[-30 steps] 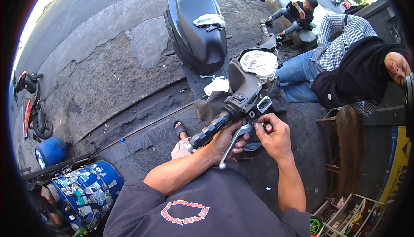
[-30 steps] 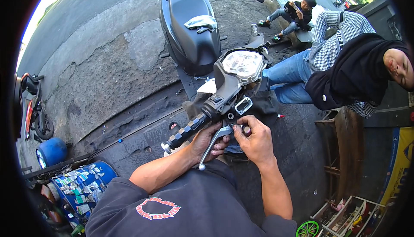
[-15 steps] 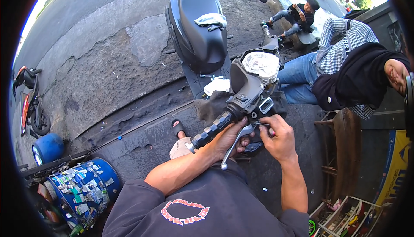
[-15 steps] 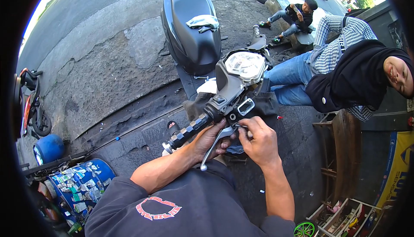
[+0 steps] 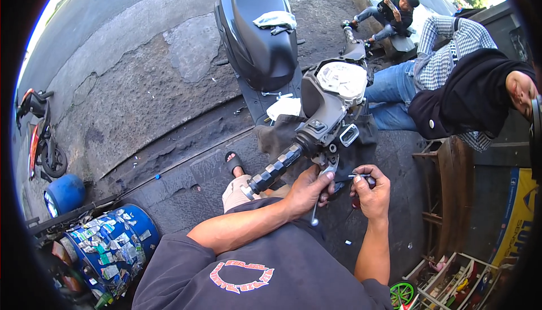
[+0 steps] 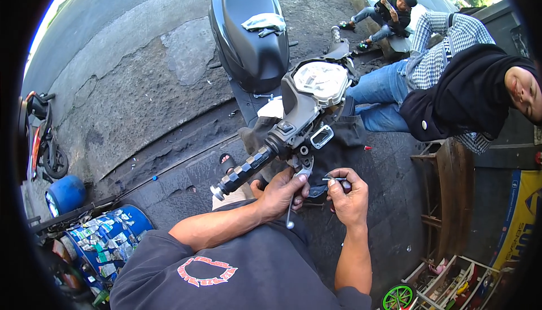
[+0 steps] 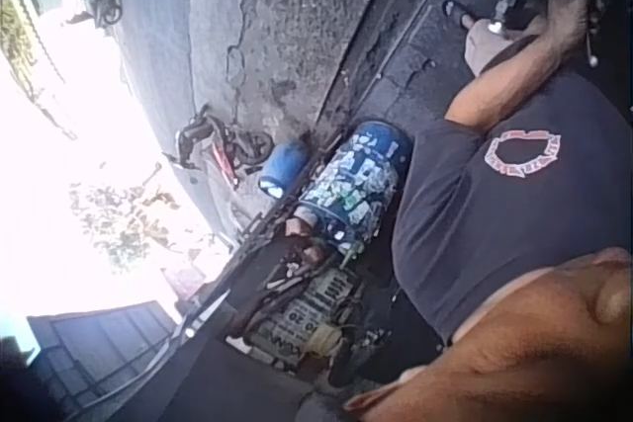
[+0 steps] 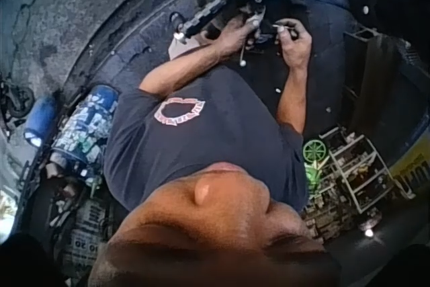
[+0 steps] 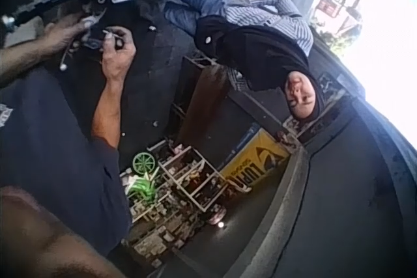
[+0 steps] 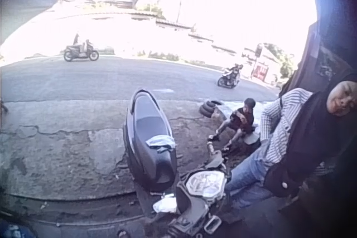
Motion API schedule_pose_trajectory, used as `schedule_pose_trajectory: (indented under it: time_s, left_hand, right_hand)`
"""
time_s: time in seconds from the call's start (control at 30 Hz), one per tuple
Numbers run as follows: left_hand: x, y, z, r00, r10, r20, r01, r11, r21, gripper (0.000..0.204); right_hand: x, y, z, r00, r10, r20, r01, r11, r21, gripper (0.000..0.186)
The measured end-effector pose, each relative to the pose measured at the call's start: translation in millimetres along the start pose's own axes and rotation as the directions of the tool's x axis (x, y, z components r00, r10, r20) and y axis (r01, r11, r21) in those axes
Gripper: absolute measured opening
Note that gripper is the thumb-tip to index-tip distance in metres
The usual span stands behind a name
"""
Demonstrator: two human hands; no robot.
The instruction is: Repairing and replacing components on the handlebar assembly of a motorcycle, including the brake lever.
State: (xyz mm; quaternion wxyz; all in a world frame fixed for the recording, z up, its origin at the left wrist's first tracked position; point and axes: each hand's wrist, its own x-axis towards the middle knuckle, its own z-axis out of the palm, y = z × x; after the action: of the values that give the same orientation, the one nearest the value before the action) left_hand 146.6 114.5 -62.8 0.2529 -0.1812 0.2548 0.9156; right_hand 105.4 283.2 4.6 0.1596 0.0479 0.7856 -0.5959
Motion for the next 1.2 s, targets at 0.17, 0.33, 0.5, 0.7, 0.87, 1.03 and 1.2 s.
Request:
schedule_pose_trajectory:
  time_s: [0.17, 0.33, 0.5, 0.7, 0.87, 1.03, 1.2]
  left_hand:
    - [1, -15, 1, 0.992, 0.11, -0.065, -0.067, 0.879, 0.471, 0.027]
    - [-3, -23, 6, 0.942, 0.328, 0.068, -0.161, 0.266, 0.95, 0.022]
    - [-12, -19, 4, 0.854, 0.48, 0.201, -0.268, 0.073, 0.961, 0.023]
    - [-14, -10, 4, 0.884, 0.455, 0.111, -0.211, 0.174, 0.962, 0.029]
    - [-15, -10, -12, 0.903, 0.405, 0.144, -0.246, 0.214, 0.945, 0.037]
    - [2, -17, -36, 0.914, 0.371, -0.162, -0.041, 0.481, 0.876, 0.07]
    - [20, -8, -38, 0.946, 0.267, -0.185, -0.102, 0.785, 0.611, 0.069]
  right_hand:
    - [-6, 9, -9, 1.0, -0.026, -0.002, 0.026, 0.992, 0.121, 0.012]
    - [-9, 25, -12, 0.992, 0.075, 0.106, -0.11, 0.921, 0.375, 0.016]
    - [-16, 37, -13, 0.988, 0.056, 0.141, -0.123, 0.841, 0.527, 0.017]
    - [-20, 45, -12, 0.979, 0.014, 0.203, -0.151, 0.717, 0.681, 0.016]
    - [-15, 47, -11, 0.971, 0.017, 0.238, -0.186, 0.676, 0.713, 0.016]
    - [-13, 50, -8, 0.971, 0.039, 0.238, -0.198, 0.689, 0.698, 0.019]
    - [-12, 55, -3, 0.959, 0.048, 0.279, -0.235, 0.687, 0.688, 0.018]
